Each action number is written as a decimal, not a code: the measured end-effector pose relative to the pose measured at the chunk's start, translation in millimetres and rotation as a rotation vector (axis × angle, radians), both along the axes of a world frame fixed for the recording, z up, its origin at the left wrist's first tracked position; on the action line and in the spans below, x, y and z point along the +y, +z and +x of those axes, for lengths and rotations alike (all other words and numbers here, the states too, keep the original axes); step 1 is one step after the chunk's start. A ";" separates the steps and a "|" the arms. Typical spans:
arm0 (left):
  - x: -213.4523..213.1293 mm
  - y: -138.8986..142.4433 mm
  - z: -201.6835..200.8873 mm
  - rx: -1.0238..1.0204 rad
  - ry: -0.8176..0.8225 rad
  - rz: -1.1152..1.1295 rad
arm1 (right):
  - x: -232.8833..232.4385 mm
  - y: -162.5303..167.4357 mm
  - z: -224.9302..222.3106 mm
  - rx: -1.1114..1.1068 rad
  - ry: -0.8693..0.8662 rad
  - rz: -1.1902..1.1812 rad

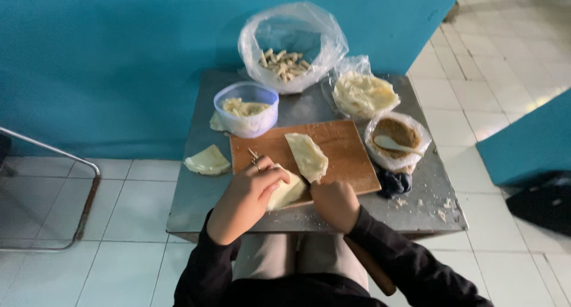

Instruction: The person sits at a low metal table and cuts thin dough sheets into strips with a knife on a wooden cutting board. They separate cut pieces, stack the cut dough pieces aside, and take new dough sheets from a plastic bag to continue cutting.

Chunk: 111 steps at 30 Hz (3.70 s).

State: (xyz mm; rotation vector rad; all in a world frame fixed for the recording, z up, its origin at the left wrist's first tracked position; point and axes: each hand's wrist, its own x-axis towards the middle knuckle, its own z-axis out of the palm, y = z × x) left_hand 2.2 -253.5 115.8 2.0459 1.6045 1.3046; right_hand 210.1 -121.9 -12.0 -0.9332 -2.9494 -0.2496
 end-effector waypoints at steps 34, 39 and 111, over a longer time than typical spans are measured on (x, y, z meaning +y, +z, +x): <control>188.5 -93.1 -23.9 0.232 -0.273 0.210 | 81.4 109.7 24.2 1.187 -0.208 -1.028; 211.8 -125.0 -14.4 0.407 -0.407 -0.008 | 84.5 105.6 43.5 1.128 -0.211 -0.934; 71.8 -134.2 -14.4 -0.143 0.428 -0.154 | 87.8 50.1 -13.5 0.427 0.084 -0.664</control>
